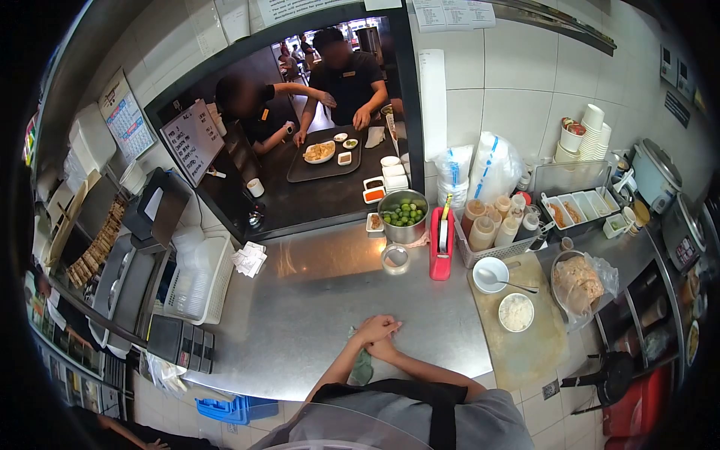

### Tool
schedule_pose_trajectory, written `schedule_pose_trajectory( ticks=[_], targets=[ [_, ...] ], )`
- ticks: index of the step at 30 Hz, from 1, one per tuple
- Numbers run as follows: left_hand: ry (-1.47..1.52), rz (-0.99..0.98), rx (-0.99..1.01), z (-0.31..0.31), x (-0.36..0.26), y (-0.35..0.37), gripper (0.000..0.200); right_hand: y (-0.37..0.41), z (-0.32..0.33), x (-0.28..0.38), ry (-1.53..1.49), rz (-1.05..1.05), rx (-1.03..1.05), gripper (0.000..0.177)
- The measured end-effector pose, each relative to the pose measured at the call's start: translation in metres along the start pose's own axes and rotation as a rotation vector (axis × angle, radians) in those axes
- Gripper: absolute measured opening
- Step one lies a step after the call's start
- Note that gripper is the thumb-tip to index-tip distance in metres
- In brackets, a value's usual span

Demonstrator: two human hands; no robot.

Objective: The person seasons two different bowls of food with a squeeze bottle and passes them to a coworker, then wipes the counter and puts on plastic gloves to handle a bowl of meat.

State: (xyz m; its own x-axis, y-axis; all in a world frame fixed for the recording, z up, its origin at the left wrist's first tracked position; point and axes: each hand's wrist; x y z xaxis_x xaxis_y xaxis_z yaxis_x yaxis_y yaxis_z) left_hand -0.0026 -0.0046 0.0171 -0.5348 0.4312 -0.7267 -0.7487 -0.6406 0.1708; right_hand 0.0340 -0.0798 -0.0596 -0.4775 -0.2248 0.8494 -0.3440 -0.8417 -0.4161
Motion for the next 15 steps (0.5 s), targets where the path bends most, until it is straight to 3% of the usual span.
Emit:
schedule_pose_trajectory(
  ticks=[15],
  targets=[
    [-0.011, 0.011, -0.004, 0.002, -0.004, 0.002, 0.039, 0.000, -0.004, -0.008, 0.003, 0.013, 0.033, 0.039]
  ],
)
Point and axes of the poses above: each hand's wrist, its own y-axis away from the middle knuckle, its own z-axis out of the back of the hand, x = y × z, and after that the axes turned 12 degrees about -x, right-handed
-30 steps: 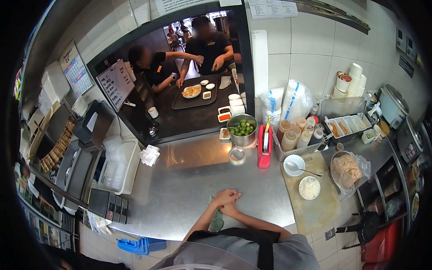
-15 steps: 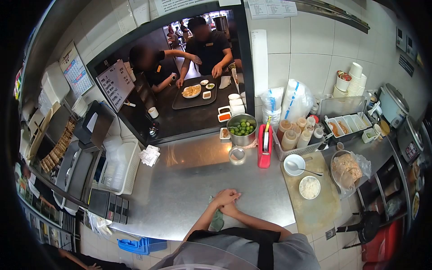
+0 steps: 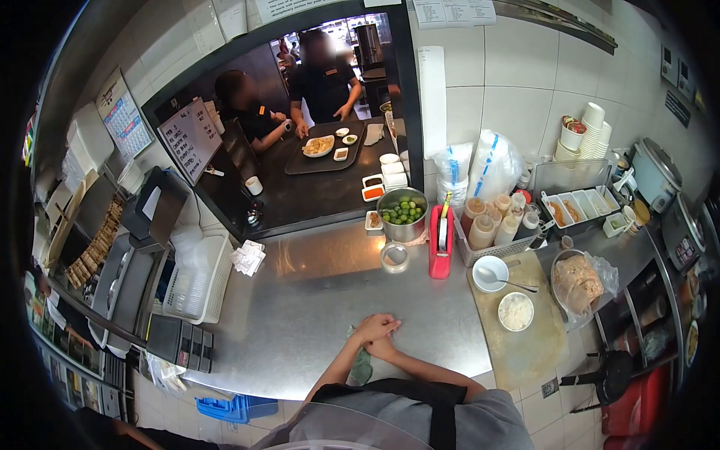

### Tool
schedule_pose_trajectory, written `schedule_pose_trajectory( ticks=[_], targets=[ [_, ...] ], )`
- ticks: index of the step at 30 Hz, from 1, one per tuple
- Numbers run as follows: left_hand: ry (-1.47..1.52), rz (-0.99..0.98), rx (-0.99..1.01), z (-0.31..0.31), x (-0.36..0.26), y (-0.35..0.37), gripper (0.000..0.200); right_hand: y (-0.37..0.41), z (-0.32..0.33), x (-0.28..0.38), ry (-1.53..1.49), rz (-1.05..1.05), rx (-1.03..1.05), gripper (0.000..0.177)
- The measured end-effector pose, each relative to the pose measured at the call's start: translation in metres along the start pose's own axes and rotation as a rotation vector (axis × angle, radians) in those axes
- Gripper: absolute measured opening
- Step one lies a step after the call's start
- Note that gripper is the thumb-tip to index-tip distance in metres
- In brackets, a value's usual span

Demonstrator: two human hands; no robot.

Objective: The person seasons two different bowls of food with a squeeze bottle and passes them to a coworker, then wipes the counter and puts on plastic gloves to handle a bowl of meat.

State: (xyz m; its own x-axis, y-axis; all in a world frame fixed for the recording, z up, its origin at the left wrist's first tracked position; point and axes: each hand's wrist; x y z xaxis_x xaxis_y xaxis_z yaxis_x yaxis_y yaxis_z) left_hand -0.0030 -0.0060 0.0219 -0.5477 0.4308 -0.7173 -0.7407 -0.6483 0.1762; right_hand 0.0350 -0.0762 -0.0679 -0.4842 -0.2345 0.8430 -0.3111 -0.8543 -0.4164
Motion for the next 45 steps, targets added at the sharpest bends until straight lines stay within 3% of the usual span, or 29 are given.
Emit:
schedule_pose_trajectory(
  ticks=[26, 31, 35, 45],
  targets=[
    [0.034, -0.002, 0.013, -0.008, 0.012, -0.006, 0.037, 0.003, 0.001, -0.003, -0.014, -0.061, 0.035, 0.039],
    [0.046, 0.013, 0.005, -0.007, 0.009, -0.004, 0.037, -0.002, 0.013, 0.021, 0.015, -0.087, 0.054, 0.039],
    [0.039, 0.017, -0.001, -0.008, 0.010, -0.005, 0.037, -0.003, 0.011, 0.017, 0.046, -0.011, 0.048, 0.039],
    [-0.014, -0.001, 0.007, -0.004, 0.006, -0.002, 0.040, 0.007, 0.002, -0.006, 0.015, -0.089, 0.074, 0.038]
  ],
)
Point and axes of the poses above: each hand's wrist, its own y-axis away from the middle knuckle, its own z-axis out of the back of the hand, x = y × z, and after that the axes turned 12 degrees about -x, right-handed
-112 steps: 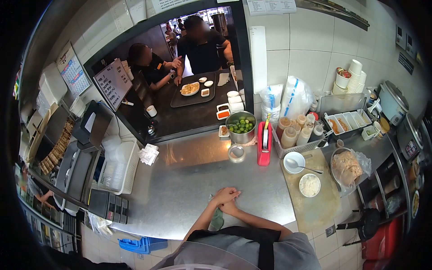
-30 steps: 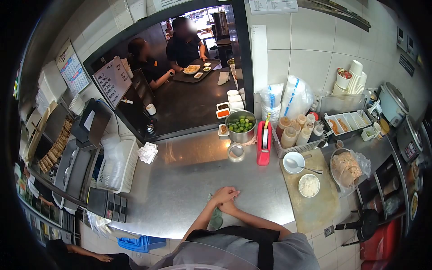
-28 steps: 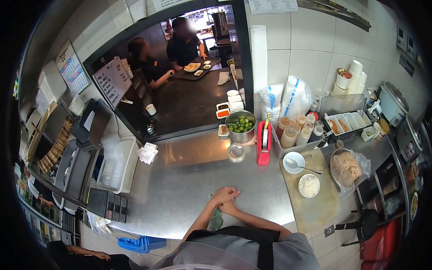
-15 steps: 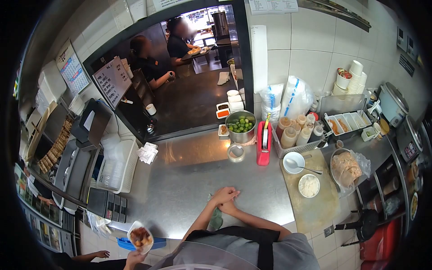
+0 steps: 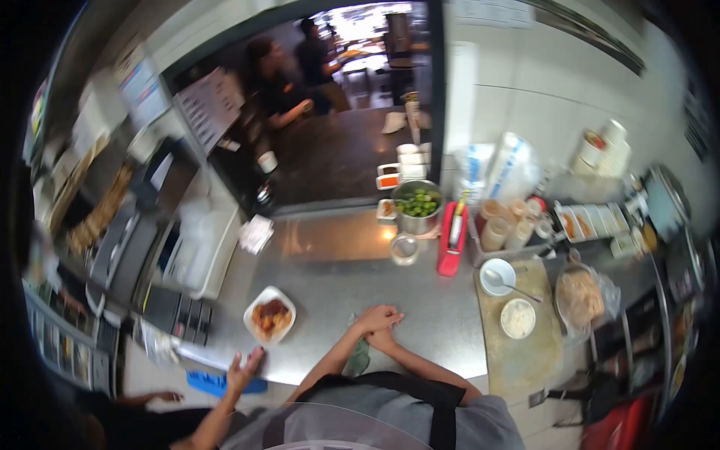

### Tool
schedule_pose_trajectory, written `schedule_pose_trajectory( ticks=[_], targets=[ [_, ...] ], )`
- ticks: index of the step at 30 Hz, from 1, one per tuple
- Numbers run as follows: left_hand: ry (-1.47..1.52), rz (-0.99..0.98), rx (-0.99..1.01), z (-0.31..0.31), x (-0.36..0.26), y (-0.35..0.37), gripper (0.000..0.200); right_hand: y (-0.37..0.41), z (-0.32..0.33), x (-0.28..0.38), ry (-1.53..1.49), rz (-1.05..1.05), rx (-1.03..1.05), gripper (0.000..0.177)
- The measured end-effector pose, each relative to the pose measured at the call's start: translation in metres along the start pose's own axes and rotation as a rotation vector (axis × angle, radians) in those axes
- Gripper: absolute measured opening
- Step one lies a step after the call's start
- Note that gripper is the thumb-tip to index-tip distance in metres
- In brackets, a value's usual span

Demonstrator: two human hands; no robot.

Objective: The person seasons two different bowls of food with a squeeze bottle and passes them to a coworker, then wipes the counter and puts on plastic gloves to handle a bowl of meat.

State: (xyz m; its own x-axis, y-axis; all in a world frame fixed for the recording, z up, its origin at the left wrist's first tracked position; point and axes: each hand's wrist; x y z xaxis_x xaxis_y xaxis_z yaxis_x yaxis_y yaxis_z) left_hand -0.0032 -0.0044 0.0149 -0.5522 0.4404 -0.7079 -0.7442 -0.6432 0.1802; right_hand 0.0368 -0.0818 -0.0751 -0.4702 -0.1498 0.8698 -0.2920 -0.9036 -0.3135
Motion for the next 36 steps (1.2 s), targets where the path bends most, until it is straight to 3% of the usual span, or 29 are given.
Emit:
schedule_pose_trajectory(
  ticks=[8, 10, 13, 14, 17, 19, 20, 21, 22, 23, 24, 25, 26, 27, 28, 30, 32, 33, 36],
  targets=[
    [-0.052, -0.076, -0.202, -0.005, 0.000, 0.009, 0.037, -0.007, 0.011, 0.014, -0.030, 0.066, -0.008, 0.034],
    [0.133, -0.082, -0.230, -0.004, 0.007, 0.013, 0.031, -0.008, 0.011, 0.013, -0.021, 0.068, -0.032, 0.030],
    [0.443, -0.206, -0.335, 0.014, 0.019, 0.012, 0.022, -0.019, 0.024, 0.010, -0.036, -0.273, 0.154, 0.020],
    [0.548, -0.266, -0.377, 0.026, 0.027, 0.014, 0.020, -0.020, 0.023, 0.010, -0.134, -0.279, 0.056, 0.016],
    [0.564, -0.162, -0.740, 0.095, 0.046, 0.044, 0.017, -0.033, 0.036, 0.036, -0.681, -0.498, -0.067, 0.015],
    [0.366, -0.082, -1.116, 0.137, 0.076, 0.071, 0.016, -0.040, 0.058, 0.048, -0.691, -0.584, -0.076, 0.016],
    [0.357, 0.112, -1.158, 0.158, 0.093, 0.092, 0.020, -0.045, 0.070, 0.054, -0.710, -0.620, -0.106, 0.017],
    [0.245, 0.463, -1.273, 0.178, 0.080, 0.114, 0.025, -0.048, 0.082, 0.056, -0.731, -0.656, -0.155, 0.017],
    [0.288, 0.352, -1.500, 0.176, 0.138, 0.118, 0.024, -0.050, 0.092, 0.049, -0.690, -0.619, -0.157, 0.021],
    [0.072, 0.413, -1.548, 0.183, 0.164, 0.132, 0.026, -0.053, 0.100, 0.045, -0.639, -0.592, -0.174, 0.025],
    [0.256, 0.397, -1.532, 0.180, 0.227, 0.138, 0.031, -0.056, 0.108, 0.040, -0.584, -0.572, -0.204, 0.030],
    [0.285, 0.525, -1.476, 0.184, 0.224, 0.147, 0.038, -0.060, 0.117, 0.032, -0.402, -0.529, -0.238, 0.038],
    [0.342, 0.525, -1.375, 0.180, 0.278, 0.148, 0.044, -0.063, 0.125, 0.027, -0.218, -0.503, -0.264, 0.046],
    [0.631, 0.567, -1.226, 0.183, 0.272, 0.153, 0.048, -0.065, 0.132, 0.027, -0.136, -0.351, -0.360, 0.049],
    [0.651, 0.504, -1.213, 0.179, 0.259, 0.152, 0.048, -0.071, 0.144, 0.029, -0.041, -0.197, -0.435, 0.051],
    [0.541, 0.409, -1.213, 0.171, 0.253, 0.149, 0.044, -0.081, 0.179, 0.032, 0.193, -0.096, -0.549, 0.050],
    [0.652, 0.366, -1.131, 0.168, 0.233, 0.152, 0.039, -0.093, 0.232, 0.058, 0.383, 0.115, -0.792, 0.050],
    [0.708, 0.351, -1.099, 0.162, 0.223, 0.154, 0.037, -0.098, 0.254, 0.058, 0.488, 0.117, -0.969, 0.050],
    [0.715, 0.446, -1.089, 0.134, 0.215, 0.153, 0.030, -0.103, 0.319, 0.039, 0.945, -0.178, -1.175, 0.061]
  ],
)
Point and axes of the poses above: each hand's wrist, its own y-axis away from the middle knuckle, its own z-axis out of the back of the hand, x = y × z, and after that the axes turned 12 degrees about -x, right-handed
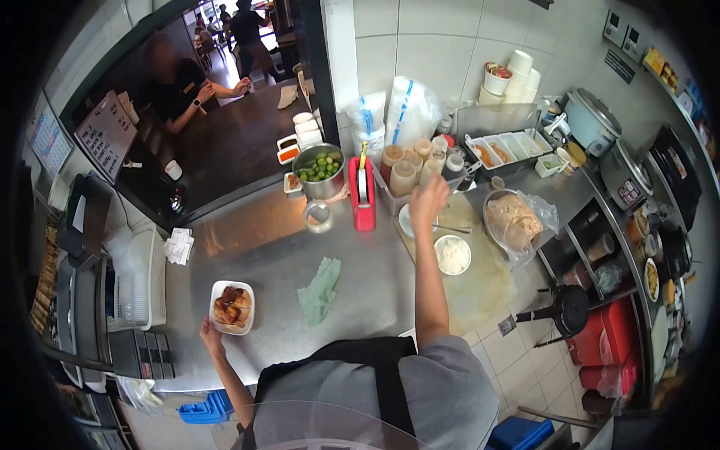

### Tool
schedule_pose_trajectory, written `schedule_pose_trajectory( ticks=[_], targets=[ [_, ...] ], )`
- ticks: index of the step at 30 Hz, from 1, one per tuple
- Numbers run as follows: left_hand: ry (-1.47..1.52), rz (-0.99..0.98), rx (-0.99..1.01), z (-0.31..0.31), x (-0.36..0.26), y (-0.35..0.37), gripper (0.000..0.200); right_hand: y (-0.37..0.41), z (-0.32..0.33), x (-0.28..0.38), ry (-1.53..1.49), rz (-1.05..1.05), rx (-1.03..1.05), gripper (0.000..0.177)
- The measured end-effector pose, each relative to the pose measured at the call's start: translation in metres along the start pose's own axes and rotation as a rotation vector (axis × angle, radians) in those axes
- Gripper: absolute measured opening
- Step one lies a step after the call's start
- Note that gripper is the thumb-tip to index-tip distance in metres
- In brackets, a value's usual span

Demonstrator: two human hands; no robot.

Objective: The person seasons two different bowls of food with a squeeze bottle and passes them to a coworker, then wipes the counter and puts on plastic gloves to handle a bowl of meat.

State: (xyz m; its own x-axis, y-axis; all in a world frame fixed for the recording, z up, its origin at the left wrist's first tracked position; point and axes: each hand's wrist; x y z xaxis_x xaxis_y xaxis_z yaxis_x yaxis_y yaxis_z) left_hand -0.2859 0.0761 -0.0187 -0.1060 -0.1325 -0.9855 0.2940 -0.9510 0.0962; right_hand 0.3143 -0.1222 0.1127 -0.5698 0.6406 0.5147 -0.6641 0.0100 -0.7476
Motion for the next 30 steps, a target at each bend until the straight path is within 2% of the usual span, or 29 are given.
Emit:
schedule_pose_trajectory(
  ticks=[2, 4, 6, 8, 11, 12, 15, 16, 19, 20, 23, 25, 26, 27, 28, 29, 30],
  targets=[
    [-0.178, -0.060, 0.178, -0.006, -0.008, 0.025, 0.025, -0.017, -0.022, -0.030, 0.208, -0.204, 0.090, 0.067],
    [-0.065, 0.009, 0.395, -0.020, -0.014, 0.053, 0.021, -0.024, -0.042, -0.049, 0.318, -0.320, 0.202, 0.062],
    [0.066, 0.179, 0.532, -0.035, -0.036, 0.084, 0.024, -0.030, -0.049, -0.048, 0.352, -0.301, 0.234, 0.059],
    [0.094, 0.265, 0.597, -0.049, -0.055, 0.110, 0.027, -0.034, -0.066, -0.058, 0.349, -0.306, 0.228, 0.054],
    [0.046, 0.346, 0.692, -0.059, -0.062, 0.122, 0.029, -0.041, -0.068, -0.063, 0.255, -0.286, 0.195, 0.057],
    [0.021, 0.362, 0.722, -0.062, -0.060, 0.123, 0.029, -0.042, -0.061, -0.059, 0.184, -0.222, 0.085, 0.061],
    [-0.153, 0.298, 0.715, -0.065, -0.031, 0.087, 0.029, -0.068, -0.033, -0.040, -0.241, -0.002, -0.026, 0.062],
    [-0.203, 0.197, 0.648, -0.072, -0.027, 0.081, 0.029, -0.077, -0.019, -0.022, -0.340, 0.023, -0.003, 0.058],
    [-0.377, 0.011, 0.478, -0.096, -0.044, 0.073, 0.030, -0.089, 0.014, 0.041, -1.043, -0.205, 0.123, 0.049],
    [-0.437, -0.033, 0.429, -0.100, -0.046, 0.074, 0.031, -0.087, 0.002, 0.042, -1.098, -0.145, 0.136, 0.052],
    [-0.229, 0.012, 0.415, -0.110, -0.027, 0.075, 0.035, -0.056, -0.002, 0.084, -1.039, -0.130, -0.018, 0.052],
    [-0.045, 0.116, 0.467, -0.117, -0.017, 0.081, 0.040, -0.019, -0.013, 0.108, -1.093, -0.249, 0.179, 0.055],
    [0.049, 0.177, 0.472, -0.117, -0.009, 0.086, 0.043, -0.002, -0.006, 0.120, -1.154, -0.331, 0.434, 0.053],
    [0.115, 0.158, 0.492, -0.121, 0.003, 0.089, 0.045, 0.009, 0.015, 0.143, -1.200, -0.412, 0.704, 0.051],
    [0.183, 0.139, 0.503, -0.126, 0.010, 0.093, 0.047, 0.025, 0.016, 0.154, -1.117, -0.153, 0.792, 0.052],
    [0.304, 0.174, 0.533, -0.127, -0.010, 0.111, 0.047, 0.042, 0.018, 0.164, -1.032, 0.111, 0.870, 0.054],
    [0.253, 0.253, 0.499, -0.131, -0.012, 0.116, 0.047, 0.054, 0.028, 0.177, -1.036, 0.238, 0.959, 0.062]
  ],
)
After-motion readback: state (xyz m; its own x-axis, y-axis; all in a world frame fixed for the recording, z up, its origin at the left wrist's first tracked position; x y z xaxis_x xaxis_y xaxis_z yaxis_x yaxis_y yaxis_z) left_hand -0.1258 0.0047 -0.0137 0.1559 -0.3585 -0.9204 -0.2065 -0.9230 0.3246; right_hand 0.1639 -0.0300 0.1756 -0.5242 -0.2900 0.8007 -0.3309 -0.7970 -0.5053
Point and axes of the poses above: each hand's wrist, its own y-axis away from the middle knuckle, its own z-axis out of the back of the hand, x = y × z, and after that the axes turned 12 degrees about -x, right-handed
